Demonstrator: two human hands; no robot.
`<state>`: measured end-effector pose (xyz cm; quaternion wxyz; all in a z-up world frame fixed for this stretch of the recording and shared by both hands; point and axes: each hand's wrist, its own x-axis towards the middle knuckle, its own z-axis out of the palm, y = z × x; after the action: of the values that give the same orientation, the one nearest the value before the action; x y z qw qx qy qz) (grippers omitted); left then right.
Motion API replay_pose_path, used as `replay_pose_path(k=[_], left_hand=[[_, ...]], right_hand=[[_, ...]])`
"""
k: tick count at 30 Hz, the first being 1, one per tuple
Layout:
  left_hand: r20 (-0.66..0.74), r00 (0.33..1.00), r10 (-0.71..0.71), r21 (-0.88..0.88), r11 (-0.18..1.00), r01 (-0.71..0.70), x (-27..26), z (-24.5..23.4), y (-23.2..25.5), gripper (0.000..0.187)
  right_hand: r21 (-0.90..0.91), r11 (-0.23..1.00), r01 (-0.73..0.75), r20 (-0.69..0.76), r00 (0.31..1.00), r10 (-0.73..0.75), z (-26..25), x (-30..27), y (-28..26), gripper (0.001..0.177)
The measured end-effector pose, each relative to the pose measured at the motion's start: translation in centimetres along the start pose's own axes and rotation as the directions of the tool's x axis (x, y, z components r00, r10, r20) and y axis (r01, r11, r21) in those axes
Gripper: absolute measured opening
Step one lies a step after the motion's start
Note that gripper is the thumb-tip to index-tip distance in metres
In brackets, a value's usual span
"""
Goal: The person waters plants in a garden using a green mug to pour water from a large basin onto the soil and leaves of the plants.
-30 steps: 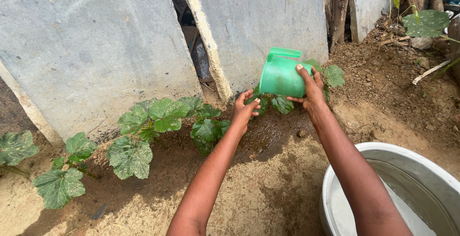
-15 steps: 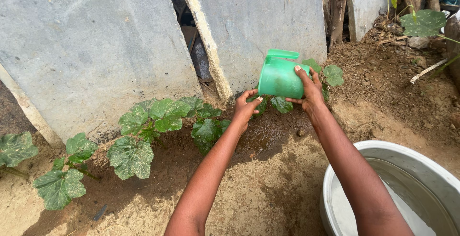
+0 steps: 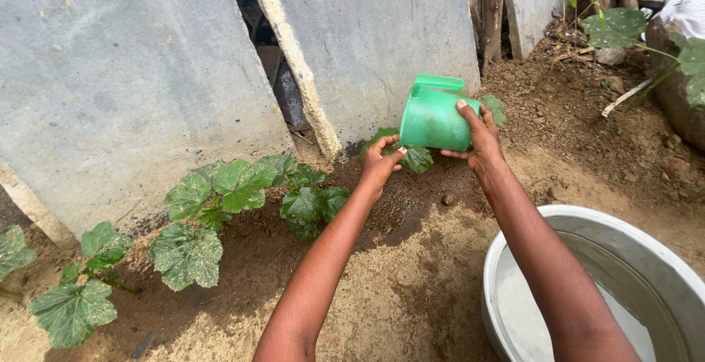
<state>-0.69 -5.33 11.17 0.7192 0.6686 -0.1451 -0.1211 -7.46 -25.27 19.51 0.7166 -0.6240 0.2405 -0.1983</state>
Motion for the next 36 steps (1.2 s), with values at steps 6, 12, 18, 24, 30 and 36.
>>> replay_pose_path(k=[6, 12, 18, 24, 30, 36], left_hand=[[0.069, 0.998, 0.003, -0.025, 1.0, -0.001, 0.4, 2.1, -0.3, 0.045], [0.175, 0.984, 0.027, -0.089, 0.996, -0.012, -0.2, 4.4, 0.0, 0.05], [0.227, 0.974, -0.02, -0.019, 1.0, 0.025, -0.5, 7.0, 0.9, 0.051], [0.296, 0.955, 0.013, -0.042, 0.999, 0.0, -0.5, 10.3, 0.3, 0.052], [0.339, 0.934, 0.111, -0.137, 0.988, -0.068, -0.7, 13.7, -1.0, 0.046], [0.359, 0.929, 0.093, -0.08, 0.994, -0.069, -1.7, 16.6, -1.8, 0.031]], right_hand=[[0.023, 1.0, 0.001, -0.035, 0.999, -0.001, -2.1, -0.7, -0.4, 0.095], [0.044, 0.999, -0.016, -0.07, 0.997, 0.019, -4.7, -1.5, -0.9, 0.096], [0.036, 0.999, -0.021, -0.122, 0.992, 0.025, -7.4, -2.4, -1.2, 0.09], [0.067, 0.997, -0.024, -0.176, 0.984, 0.036, -10.6, -3.2, -1.6, 0.089], [0.112, 0.994, -0.013, -0.194, 0.98, 0.035, -13.7, -4.8, -2.6, 0.08], [0.092, 0.996, -0.012, -0.219, 0.975, 0.032, -16.8, -6.8, -3.4, 0.078]])
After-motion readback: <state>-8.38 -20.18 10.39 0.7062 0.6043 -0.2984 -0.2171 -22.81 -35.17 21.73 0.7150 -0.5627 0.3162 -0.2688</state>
